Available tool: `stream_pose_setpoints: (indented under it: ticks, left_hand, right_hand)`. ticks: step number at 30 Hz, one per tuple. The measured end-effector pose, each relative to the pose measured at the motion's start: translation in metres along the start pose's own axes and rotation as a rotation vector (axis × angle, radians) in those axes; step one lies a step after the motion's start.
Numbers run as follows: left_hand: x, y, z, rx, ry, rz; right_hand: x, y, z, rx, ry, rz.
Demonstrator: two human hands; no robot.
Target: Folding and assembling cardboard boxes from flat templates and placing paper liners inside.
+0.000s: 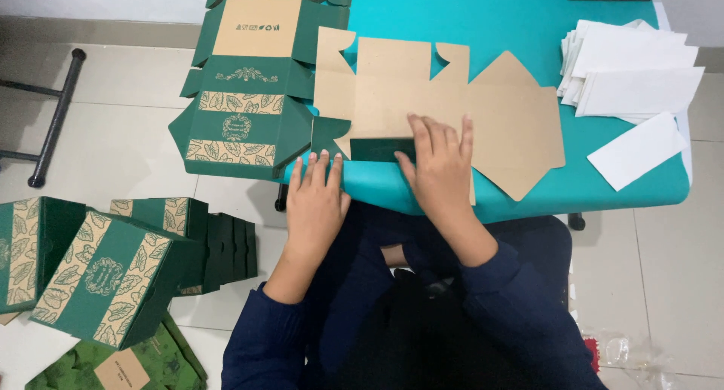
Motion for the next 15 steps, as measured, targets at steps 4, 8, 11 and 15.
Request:
stream_pose_setpoints:
  ticks: [4,8,11,15]
  left_hand:
    - [0.001,0.001,-0.003,-0.029,0.018,0.002]
    - [0.005,-0.009,-0.001,-0.010,-0.009,-0.027]
    - [0.008,-0.019,-0.002,-0.035,-0.009,-0.068]
    - [0.008,-0.031,-0.001,-0.076,0.010,-0.105]
  right_hand:
    - [0.003,-0.014,0.000,0.057,-0.038,0.130]
    - [-0.003,-0.026,0.007,0.057,0.001,0.086]
    - [-0.025,-0.025,0.008,0.052,0.118,0.009]
    - [-0.055,-0.031,0.018,0.023,0.231,-0.091]
Point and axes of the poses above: each hand's wrist, its own z-axis away from the middle knuckle, its own y-axis out of the back of the hand, x = y × z, the point moved 6 cm from there along -z, towards the middle knuckle, and after that the axes turned 9 degrees about x, right-handed, at the moved point
